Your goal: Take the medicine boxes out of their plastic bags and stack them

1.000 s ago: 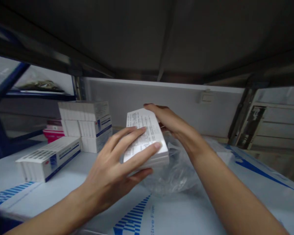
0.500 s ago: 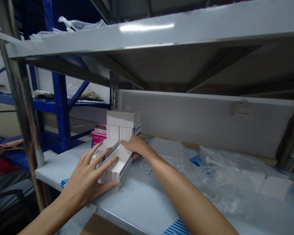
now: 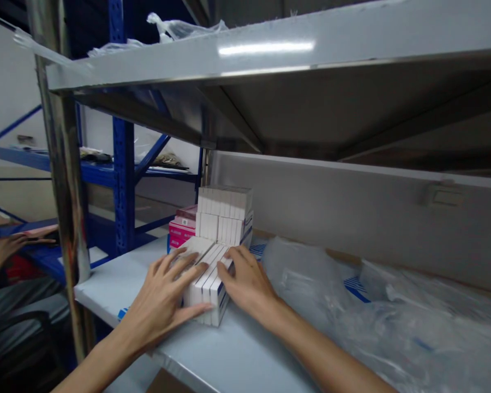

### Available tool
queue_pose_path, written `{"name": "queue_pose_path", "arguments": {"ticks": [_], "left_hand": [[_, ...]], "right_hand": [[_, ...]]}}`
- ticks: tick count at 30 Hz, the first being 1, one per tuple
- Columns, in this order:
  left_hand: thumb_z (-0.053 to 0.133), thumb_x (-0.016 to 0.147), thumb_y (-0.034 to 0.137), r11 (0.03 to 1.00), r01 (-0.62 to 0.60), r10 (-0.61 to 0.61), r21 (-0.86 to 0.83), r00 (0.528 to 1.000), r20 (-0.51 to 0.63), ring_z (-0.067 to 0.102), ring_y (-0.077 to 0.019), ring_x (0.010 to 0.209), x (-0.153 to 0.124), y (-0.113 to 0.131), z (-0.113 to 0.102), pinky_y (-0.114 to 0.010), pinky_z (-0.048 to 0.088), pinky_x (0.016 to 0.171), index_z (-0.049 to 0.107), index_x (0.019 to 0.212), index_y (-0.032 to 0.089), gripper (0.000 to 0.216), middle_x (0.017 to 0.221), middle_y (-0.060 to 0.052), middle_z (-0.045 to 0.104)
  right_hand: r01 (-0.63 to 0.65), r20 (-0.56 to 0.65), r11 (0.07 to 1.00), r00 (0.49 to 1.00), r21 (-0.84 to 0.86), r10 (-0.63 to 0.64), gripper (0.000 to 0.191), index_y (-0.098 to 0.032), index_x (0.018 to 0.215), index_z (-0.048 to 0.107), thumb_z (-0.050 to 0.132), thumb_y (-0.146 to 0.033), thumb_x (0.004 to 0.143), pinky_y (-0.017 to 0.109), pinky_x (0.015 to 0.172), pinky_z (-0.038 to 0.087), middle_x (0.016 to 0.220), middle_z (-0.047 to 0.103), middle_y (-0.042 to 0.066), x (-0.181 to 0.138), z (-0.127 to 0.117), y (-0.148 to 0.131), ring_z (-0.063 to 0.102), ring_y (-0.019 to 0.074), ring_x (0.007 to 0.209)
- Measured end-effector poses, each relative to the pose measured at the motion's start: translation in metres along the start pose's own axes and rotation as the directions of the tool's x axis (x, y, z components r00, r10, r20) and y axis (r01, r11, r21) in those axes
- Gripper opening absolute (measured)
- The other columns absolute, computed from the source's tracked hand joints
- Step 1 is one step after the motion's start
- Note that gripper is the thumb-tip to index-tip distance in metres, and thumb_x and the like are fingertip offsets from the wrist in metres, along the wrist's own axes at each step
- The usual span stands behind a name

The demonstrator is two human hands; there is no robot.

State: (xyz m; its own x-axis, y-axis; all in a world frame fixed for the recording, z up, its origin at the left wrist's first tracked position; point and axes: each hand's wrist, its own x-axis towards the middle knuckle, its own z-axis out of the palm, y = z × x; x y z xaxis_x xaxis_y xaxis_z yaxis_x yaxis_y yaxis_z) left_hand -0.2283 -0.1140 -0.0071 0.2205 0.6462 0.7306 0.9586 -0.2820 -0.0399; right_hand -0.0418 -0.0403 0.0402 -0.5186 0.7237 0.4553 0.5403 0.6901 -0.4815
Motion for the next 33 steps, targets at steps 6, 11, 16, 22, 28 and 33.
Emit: {"name": "queue_pose_path", "arguments": {"ticks": [6, 11, 16, 22, 28, 33], "left_hand": [[0.062, 0.082, 0.067, 0.992, 0.083, -0.085, -0.098, 0.996, -0.025, 0.045, -0.0362, 0.127, -0.002, -0.013, 0.01, -0.063, 0.038, 0.104, 0.052, 0.138, 0.025, 0.07, 0.136, -0.014, 0.057], [0.069, 0.079, 0.062, 0.971, 0.056, -0.075, -0.233, 0.994, -0.074, 0.049, -0.0327, 0.122, -0.002, -0.015, 0.013, -0.055, 0.047, 0.098, 0.059, 0.125, 0.022, 0.061, 0.13, -0.014, 0.059], [0.074, 0.076, 0.059, 0.948, 0.026, -0.066, -0.318, 0.991, -0.114, 0.055, -0.0306, 0.111, 0.001, -0.02, 0.012, -0.052, 0.05, 0.093, 0.061, 0.121, 0.021, 0.06, 0.117, -0.012, 0.064], [0.068, 0.082, 0.058, 0.954, 0.055, -0.066, -0.296, 0.998, -0.026, 0.049, -0.0321, 0.119, 0.002, -0.025, 0.014, -0.054, 0.046, 0.1, 0.061, 0.13, 0.031, 0.055, 0.128, -0.01, 0.058], [0.063, 0.085, 0.061, 0.973, 0.093, -0.083, -0.212, 0.995, 0.056, 0.046, -0.033, 0.122, 0.001, -0.026, 0.01, -0.053, 0.046, 0.101, 0.059, 0.133, 0.03, 0.058, 0.132, -0.011, 0.056], [0.054, 0.091, 0.058, 0.996, 0.07, -0.068, -0.051, 0.997, 0.045, 0.045, -0.0386, 0.123, 0.009, -0.016, 0.001, -0.067, 0.036, 0.103, 0.064, 0.127, 0.03, 0.047, 0.125, -0.01, 0.062]], "right_hand": [[-0.225, -0.115, 0.948, 0.96, 0.223, 0.255, 0.025, -0.023, 0.104, 0.054, 0.052, -0.044, 0.091, 0.037, 0.079, 0.051, 0.117, 0.062, 0.008, -0.011, 0.022, 0.017, 0.065, 0.0222, 0.093], [-0.313, -0.11, 0.88, 0.922, 0.358, 0.372, 0.029, -0.023, 0.09, 0.051, 0.052, -0.051, 0.088, 0.037, 0.07, 0.052, 0.101, 0.066, 0.008, -0.013, 0.032, 0.019, 0.066, 0.0231, 0.082], [-0.28, -0.124, 0.875, 0.927, 0.396, 0.353, 0.027, -0.024, 0.106, 0.047, 0.048, -0.046, 0.091, 0.039, 0.073, 0.053, 0.118, 0.062, 0.01, -0.019, 0.032, 0.012, 0.065, 0.0253, 0.097], [-0.29, -0.073, 0.876, 0.937, 0.386, 0.342, 0.032, -0.025, 0.117, 0.046, 0.047, -0.045, 0.093, 0.04, 0.076, 0.054, 0.126, 0.056, 0.012, -0.012, 0.032, 0.016, 0.063, 0.0257, 0.103], [-0.315, 0.005, 0.883, 0.942, 0.348, 0.334, 0.037, -0.027, 0.124, 0.048, 0.048, -0.048, 0.093, 0.037, 0.075, 0.055, 0.135, 0.05, 0.012, -0.005, 0.032, 0.02, 0.064, 0.0231, 0.099], [-0.361, 0.283, 0.87, 0.92, 0.336, 0.272, 0.061, -0.029, 0.144, 0.037, 0.042, -0.062, 0.094, 0.034, 0.064, 0.055, 0.138, 0.053, 0.015, -0.008, -0.001, 0.018, 0.067, 0.0207, 0.084]]}}
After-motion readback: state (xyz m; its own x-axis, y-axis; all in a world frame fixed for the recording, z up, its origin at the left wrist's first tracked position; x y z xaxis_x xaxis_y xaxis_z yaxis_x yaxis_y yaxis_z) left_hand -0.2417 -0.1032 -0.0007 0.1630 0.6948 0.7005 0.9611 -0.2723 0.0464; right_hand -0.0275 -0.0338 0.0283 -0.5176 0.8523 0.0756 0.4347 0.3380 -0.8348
